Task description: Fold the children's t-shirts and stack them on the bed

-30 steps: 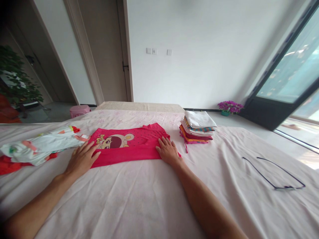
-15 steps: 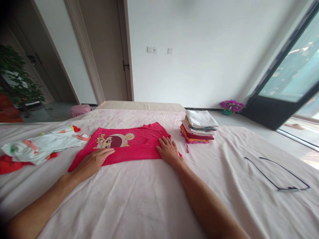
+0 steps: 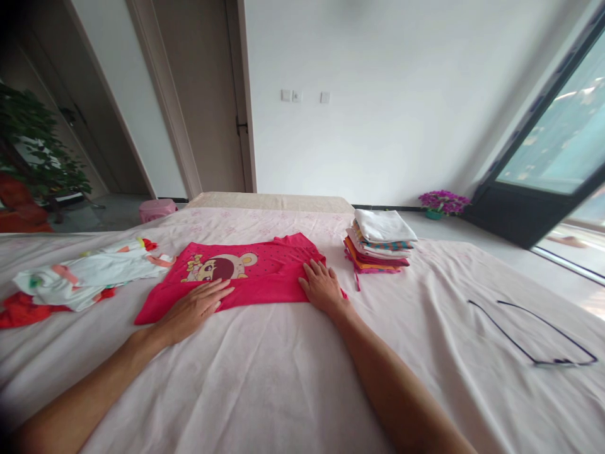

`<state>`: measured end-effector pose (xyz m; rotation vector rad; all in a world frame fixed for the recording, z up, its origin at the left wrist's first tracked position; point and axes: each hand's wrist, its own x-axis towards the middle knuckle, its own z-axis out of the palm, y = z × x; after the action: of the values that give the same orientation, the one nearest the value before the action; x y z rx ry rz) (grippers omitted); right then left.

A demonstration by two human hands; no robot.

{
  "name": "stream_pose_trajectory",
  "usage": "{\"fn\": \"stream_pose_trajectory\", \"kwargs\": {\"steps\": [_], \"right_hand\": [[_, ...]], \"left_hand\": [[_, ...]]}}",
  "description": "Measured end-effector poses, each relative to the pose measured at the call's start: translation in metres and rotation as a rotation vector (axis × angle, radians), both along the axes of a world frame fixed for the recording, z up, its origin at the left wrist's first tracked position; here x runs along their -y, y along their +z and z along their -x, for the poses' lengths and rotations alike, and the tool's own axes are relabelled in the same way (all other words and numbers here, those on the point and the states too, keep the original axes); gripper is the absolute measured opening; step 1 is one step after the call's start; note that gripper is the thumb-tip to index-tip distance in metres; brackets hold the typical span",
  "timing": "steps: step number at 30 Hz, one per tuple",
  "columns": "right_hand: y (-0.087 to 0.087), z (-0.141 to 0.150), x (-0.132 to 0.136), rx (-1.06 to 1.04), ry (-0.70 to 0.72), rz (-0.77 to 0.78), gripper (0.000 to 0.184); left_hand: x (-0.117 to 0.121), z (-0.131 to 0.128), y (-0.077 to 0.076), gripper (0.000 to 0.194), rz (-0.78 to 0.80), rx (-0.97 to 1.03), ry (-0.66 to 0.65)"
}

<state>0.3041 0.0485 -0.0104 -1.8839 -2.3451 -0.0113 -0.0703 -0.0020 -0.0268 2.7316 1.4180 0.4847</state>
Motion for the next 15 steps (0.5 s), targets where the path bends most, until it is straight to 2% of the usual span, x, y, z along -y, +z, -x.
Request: {"fn": "stream_pose_trajectory", "kwargs": {"steps": [8,15], "right_hand": [[0.0012,0.0001,0.0005,0.005,-0.002,0.011,0.060],[-0.0005,-0.0009,0.0007,0.001,0.002,0.005,0.060]], "left_hand": [[-0.0063,0.0047,-0.0044,0.051,0.017,-0.109,0.004],[-0.0051,0.0063,-0.0049,0.056,-0.010,-0.172,0.141]]}}
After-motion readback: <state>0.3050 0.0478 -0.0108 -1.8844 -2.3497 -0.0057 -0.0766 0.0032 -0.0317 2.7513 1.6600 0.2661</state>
